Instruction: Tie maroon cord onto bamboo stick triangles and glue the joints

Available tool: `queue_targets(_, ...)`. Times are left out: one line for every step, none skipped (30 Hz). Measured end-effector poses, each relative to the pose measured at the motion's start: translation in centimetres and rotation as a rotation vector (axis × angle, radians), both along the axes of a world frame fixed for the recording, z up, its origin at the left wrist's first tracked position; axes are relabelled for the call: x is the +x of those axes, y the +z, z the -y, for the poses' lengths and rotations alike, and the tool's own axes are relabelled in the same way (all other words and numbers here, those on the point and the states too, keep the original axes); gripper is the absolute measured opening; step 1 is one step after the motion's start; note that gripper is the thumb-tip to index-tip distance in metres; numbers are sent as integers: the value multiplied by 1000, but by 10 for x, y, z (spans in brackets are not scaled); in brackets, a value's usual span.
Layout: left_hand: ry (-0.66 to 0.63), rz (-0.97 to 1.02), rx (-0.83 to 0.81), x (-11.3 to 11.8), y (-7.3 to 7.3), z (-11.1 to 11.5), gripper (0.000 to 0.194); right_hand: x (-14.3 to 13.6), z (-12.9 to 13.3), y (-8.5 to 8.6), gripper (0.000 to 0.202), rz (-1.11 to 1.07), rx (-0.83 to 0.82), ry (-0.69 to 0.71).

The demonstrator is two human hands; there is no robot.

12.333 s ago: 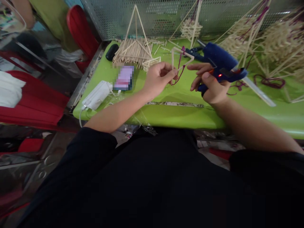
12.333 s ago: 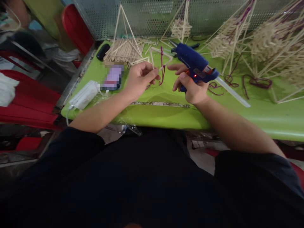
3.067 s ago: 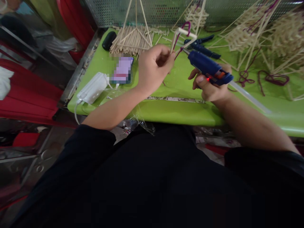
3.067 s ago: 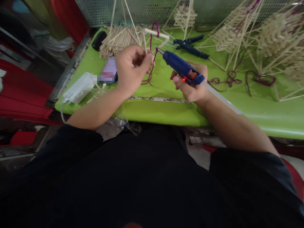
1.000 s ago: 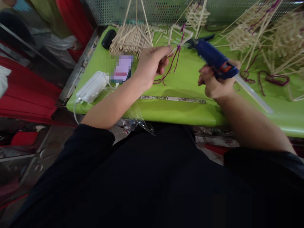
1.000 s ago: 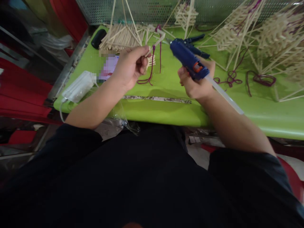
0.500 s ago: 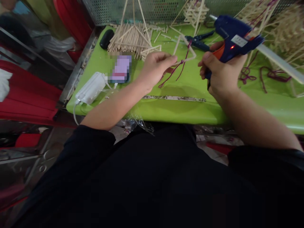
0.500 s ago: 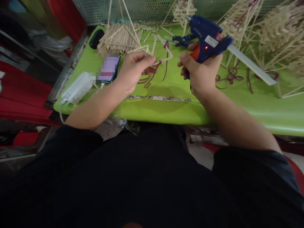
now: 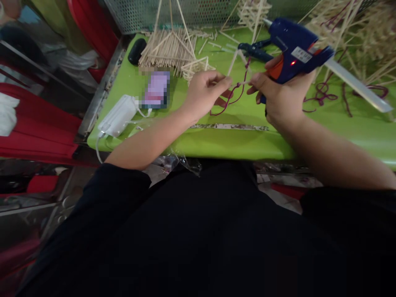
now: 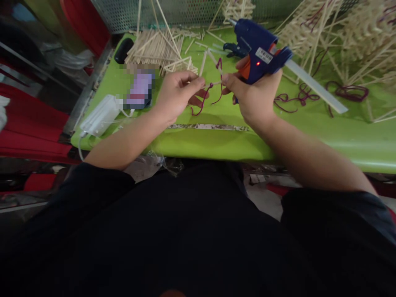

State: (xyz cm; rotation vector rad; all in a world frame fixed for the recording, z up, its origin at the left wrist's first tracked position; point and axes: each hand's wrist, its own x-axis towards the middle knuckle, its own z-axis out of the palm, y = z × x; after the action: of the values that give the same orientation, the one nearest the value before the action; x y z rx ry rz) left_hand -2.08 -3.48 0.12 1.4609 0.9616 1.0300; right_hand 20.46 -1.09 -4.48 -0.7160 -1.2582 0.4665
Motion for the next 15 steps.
queue_targets(1,-12,-9,0,1,1,26,0,0,0,48,-7,-5,10)
queue_targets(0,-19,-14,1,2,2,25,0,0,1,47,-9,-18,17)
queue_targets(-2,-17,-15,2,4,3,24,0,0,2,45,-6,-38,23)
queue_targets(-11,-3,-17,3,6,4,23,0,1,3,43,-7,-56,23)
queue_targets(-26,16,-27,4,8,6,22,-1,1,5,40,-12,-74,22)
queue_targets(-43,35,-48,5,10,7,20,-2,2,7,38,-20,-93,23)
queue_targets(-58,50,-79,6,11,7,18,-3,3,9,36,-34,-108,18)
queue_targets(-70,58,-118,6,13,8,17,-4,5,11,35,-45,-123,8)
queue_targets(-80,57,-157,7,14,9,18,-4,6,13,34,-54,-134,-9)
queue_targets(-91,51,-190,7,14,9,23,-5,8,15,34,-56,-144,-28)
queue_targets(-101,44,-211,6,14,8,30,-5,9,18,34,-56,-149,-51)
queue_targets(-116,34,-223,5,13,8,36,-5,10,20,35,-57,-150,-75)
queue_targets(-131,16,-231,4,11,7,42,-4,11,22,34,-60,-154,-95)
queue_targets(-144,-12,-233,3,9,7,47,-4,12,23,33,-67,-159,-110)
queue_targets(-156,-47,-231,2,7,6,51,-3,14,25,32,-77,-166,-125)
